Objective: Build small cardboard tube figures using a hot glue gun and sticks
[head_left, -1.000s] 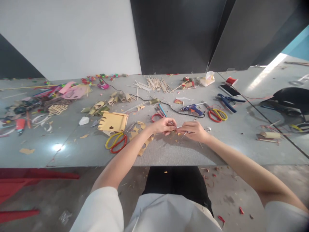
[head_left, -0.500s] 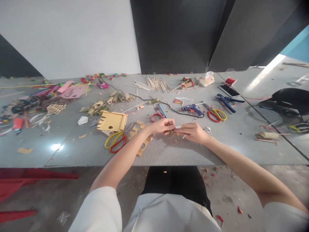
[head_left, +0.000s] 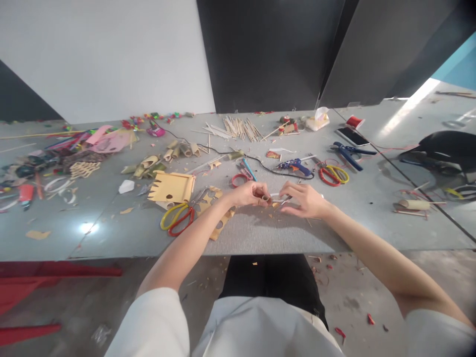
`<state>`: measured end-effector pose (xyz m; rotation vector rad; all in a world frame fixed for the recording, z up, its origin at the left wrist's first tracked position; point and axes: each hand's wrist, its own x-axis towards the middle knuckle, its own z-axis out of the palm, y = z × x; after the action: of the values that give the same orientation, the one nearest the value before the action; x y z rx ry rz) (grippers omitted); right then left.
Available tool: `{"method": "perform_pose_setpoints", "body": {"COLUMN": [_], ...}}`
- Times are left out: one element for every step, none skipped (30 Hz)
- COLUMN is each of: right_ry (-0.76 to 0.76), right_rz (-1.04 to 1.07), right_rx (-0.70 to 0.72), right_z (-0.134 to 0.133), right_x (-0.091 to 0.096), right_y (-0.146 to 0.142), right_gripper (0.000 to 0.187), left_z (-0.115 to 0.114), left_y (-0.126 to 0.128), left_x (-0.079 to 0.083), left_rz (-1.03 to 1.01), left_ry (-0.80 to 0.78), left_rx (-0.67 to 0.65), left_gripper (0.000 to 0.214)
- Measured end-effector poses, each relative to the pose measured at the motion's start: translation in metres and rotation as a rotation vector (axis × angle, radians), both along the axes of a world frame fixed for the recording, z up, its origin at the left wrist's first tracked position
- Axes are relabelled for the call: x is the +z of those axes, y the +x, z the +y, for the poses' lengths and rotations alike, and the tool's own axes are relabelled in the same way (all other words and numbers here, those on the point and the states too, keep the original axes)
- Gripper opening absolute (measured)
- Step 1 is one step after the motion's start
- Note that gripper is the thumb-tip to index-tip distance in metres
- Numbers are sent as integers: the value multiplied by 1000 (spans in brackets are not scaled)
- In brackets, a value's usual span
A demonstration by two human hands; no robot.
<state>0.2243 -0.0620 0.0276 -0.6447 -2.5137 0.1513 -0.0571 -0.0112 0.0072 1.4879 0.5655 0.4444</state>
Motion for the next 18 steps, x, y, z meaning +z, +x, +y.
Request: {"method": "perform_pose_setpoints", "body": {"right_ry": [-2,2,13,27,44,63,77,84,85,84,82,82,84,89,97,106,113,119], "right_rz": [-24,-49,-75,-101,-123,-138,-147,-154,-160,-166,-172,-177,-179,-176,-169,-163,-159,-155], "right_rx": [-9,-17,-24,-29,-29,-25,-16,-3,10,21,29,33,34,30,26,25,24,25], "right_z": [1,3,5,7,10,12,14,15,17,18,19,20,21,22,23,24,25,26], "right_x": [3,6,7,7,5,3,0,-3,-6,-8,-10,-12,-14,-15,-17,-18,-20,-22], "right_y": [5,9,12,14,15,15,14,12,10,8,7,5,4,3,2,2,1,1], "right_gripper": [29,25,22,22,23,24,25,26,26,25,25,25,25,25,25,25,25,25], "left_z": [0,0,0,0,0,1,1,2,2,2,2,2,2,3,3,3,3,3], "left_y": [0,0,0,0,-1,-1,-2,-3,-4,-5,-5,-5,-5,-5,-5,-5,-4,-4], "left_x": [1,1,1,1,0,0,-1,-1,-2,-2,-2,-2,-2,-2,-2,-3,-3,-4], "left_rz": [-7,-16,-24,-33,-42,-49,-52,-51,-44,-33,-19,-4,9,19,26,33,37,40], "left_ry": [-4,-6,-6,-4,-1,2,7,15,27,41,57,74,88,99,105,106,104,102], "left_rx": [-3,-8,-17,-29,-40,-51,-60,-64,-66,-66,-61,-53,-41,-27,-13,-1,7,11], "left_gripper": [55,55,55,54,52,50,47,45,42,41,40,39,38,38,38,38,38,37]}}
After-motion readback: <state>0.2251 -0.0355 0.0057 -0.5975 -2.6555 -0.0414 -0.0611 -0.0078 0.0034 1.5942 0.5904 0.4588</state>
